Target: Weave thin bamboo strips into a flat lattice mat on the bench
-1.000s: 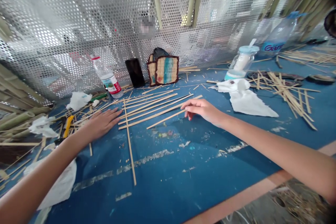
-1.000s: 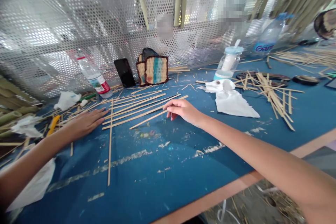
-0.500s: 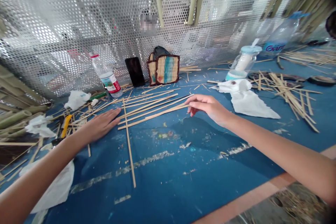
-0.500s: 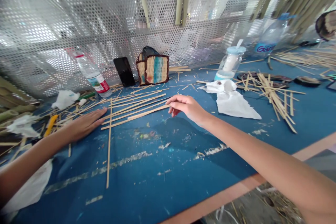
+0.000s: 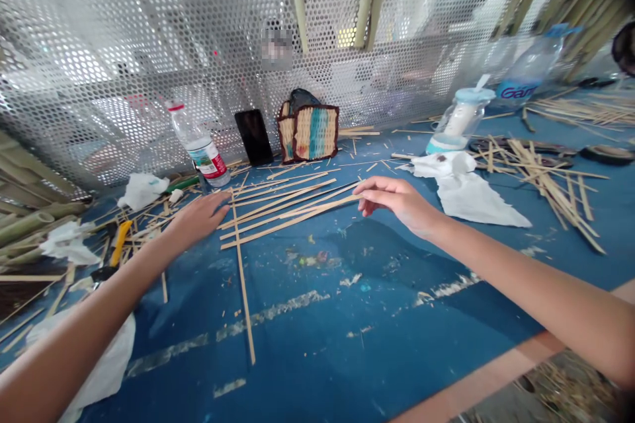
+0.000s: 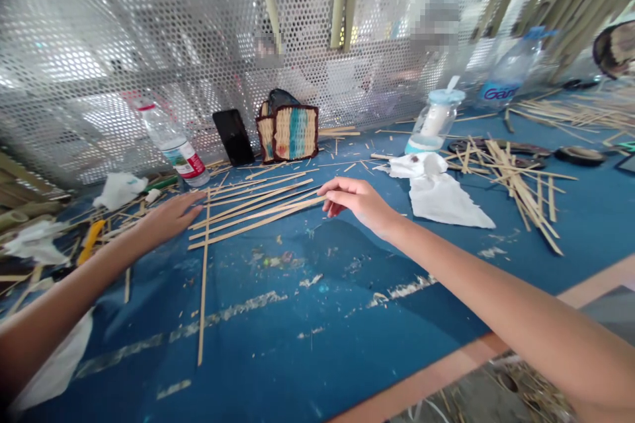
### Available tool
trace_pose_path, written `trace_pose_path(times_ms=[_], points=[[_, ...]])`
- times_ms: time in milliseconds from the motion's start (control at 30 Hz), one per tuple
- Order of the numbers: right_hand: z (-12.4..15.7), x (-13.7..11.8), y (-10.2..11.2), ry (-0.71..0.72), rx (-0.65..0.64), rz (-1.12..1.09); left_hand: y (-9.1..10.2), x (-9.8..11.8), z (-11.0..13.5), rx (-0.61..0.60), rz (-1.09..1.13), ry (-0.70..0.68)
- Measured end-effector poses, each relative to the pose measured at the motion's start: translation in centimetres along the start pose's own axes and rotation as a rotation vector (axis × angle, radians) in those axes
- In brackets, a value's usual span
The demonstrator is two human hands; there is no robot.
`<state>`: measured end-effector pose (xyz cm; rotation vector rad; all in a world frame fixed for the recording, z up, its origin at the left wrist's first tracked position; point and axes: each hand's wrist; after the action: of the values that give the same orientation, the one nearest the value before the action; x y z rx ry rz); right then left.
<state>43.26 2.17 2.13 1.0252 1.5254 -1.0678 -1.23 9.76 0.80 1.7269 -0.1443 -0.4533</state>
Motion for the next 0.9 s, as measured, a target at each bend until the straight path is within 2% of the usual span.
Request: trace_pose_path(times_ms=[67, 167, 233, 267, 333, 433, 533, 600, 667, 767, 900], points=[[-0.4, 0.1, 1.4, 0.015, 0.041, 0.107, -0.5, 0.2, -0.5, 0.025, 0.028, 0.013], [-1.2, 0.0, 3.7, 0.000, 0.089, 0.493, -1.0, 0.3, -0.6, 0.073, 0.071, 0.057], [-2.0, -0.2, 4.6, 0.055, 0.139, 0.721, -1.1, 0.4, -0.4, 0.107, 0.095, 0.083], [-2.6, -0.2, 4.6, 0.101, 0.161, 0.768, -1.1, 0.4, -0.2, 0.122, 0.105, 0.088], [-4.4, -0.1, 3.8, 0.163, 0.154, 0.741, -0.9, 0.4, -0.1, 0.146, 0.125, 0.075], [-7.9, 0.4, 1.3, 0.120, 0.047, 0.688, -0.6, 0.6, 0.1, 0.176, 0.147, 0.029], [-11.0, 1.6, -1.1, 0.138, -0.035, 0.815, -0.5, 0.6, 0.2, 0.201, 0.148, -0.002], [-12.3, 2.5, -1.9, 0.168, -0.113, 0.903, -0.6, 0.6, 0.2, 0.211, 0.142, -0.009], [-12.7, 3.5, -2.1, 0.194, -0.176, 0.946, -0.7, 0.5, 0.2, 0.214, 0.135, -0.010], [-12.7, 5.0, -1.6, 0.246, -0.203, 0.984, -0.8, 0.5, 0.2, 0.215, 0.124, -0.007], [-12.7, 6.5, -0.9, 0.306, -0.123, 1.026, -1.0, 0.5, 0.1, 0.212, 0.110, -0.006]])
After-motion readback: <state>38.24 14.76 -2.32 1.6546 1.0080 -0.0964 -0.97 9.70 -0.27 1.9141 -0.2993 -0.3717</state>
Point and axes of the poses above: each hand's wrist, its own z-axis away from the middle knuckle, its own y-axis out of the back of the hand, x = y × z, and after that the axes turned 15 degrees about -z, right-handed
